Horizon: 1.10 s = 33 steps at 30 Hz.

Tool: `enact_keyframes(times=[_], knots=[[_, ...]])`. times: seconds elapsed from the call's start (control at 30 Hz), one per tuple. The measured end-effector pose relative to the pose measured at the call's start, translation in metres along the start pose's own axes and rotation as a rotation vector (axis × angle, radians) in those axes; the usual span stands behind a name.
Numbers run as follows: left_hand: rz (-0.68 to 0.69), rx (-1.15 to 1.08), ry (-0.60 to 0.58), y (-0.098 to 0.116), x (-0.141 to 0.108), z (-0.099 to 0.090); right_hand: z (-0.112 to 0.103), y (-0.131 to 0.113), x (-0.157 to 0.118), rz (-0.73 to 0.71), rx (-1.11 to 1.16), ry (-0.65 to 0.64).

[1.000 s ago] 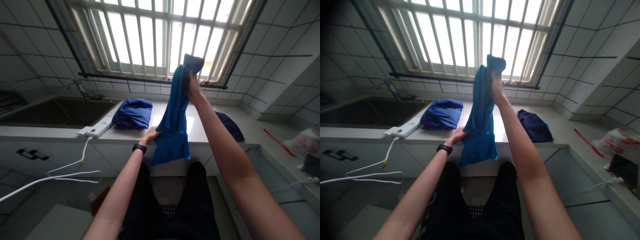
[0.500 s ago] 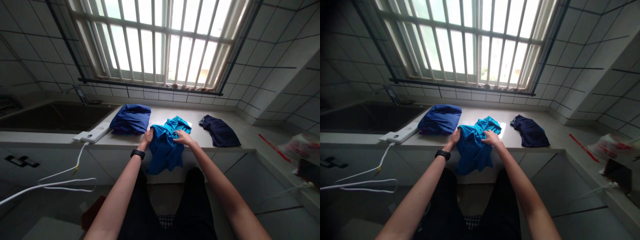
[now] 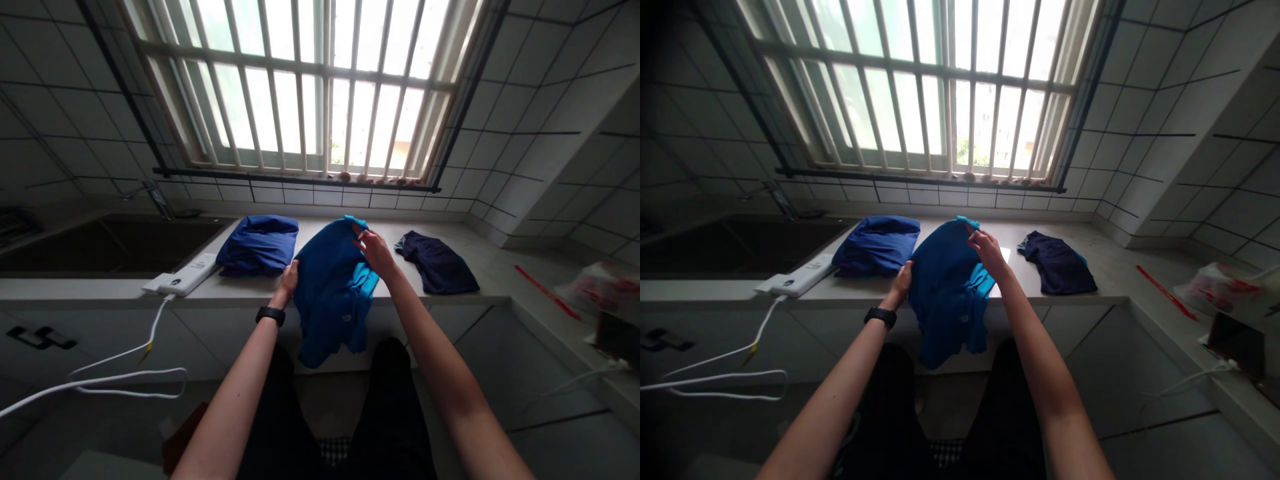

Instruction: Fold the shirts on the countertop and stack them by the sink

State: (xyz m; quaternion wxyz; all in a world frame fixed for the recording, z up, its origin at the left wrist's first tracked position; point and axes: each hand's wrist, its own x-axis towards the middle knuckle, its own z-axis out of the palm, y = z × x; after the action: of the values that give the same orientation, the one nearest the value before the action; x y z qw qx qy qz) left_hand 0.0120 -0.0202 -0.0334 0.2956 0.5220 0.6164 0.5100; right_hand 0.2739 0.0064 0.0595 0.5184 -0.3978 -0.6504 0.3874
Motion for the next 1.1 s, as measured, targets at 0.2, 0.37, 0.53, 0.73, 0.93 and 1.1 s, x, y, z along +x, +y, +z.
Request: enact_keyframes(times=[0.2,0.37,0.53,0.73,0.93,1.1], knots=[[0.028,0.357,-0.055,0.021,-0.008,0.004,0.001,0.008,-0.01,0.023,-0.508,-0.167],[0.0,0.339,-0.044,0.024,-0.007,0.006,0.025,0.002,-0.064,0.06,-0.877,-0.409],[0.125,0.064,-0.016,0.021,-0.008,0.004,0.048,0.001,-0.098,0.197,-1.251,-0.519],[0.105,0.028,-0.029,0.02,-0.011,0.003,0.037,0.0,-0.087,0.083,-1.214,-0.582],[0.078,-0.004,-0.039,0.017,-0.007,0.003,0.02,0.003,-0.037,0.119,-0.798,-0.27],[0.047,0.0,-0.064,0.012,-0.005,0.0,0.022,0.016,0.001,0.153,-0.525,0.258]])
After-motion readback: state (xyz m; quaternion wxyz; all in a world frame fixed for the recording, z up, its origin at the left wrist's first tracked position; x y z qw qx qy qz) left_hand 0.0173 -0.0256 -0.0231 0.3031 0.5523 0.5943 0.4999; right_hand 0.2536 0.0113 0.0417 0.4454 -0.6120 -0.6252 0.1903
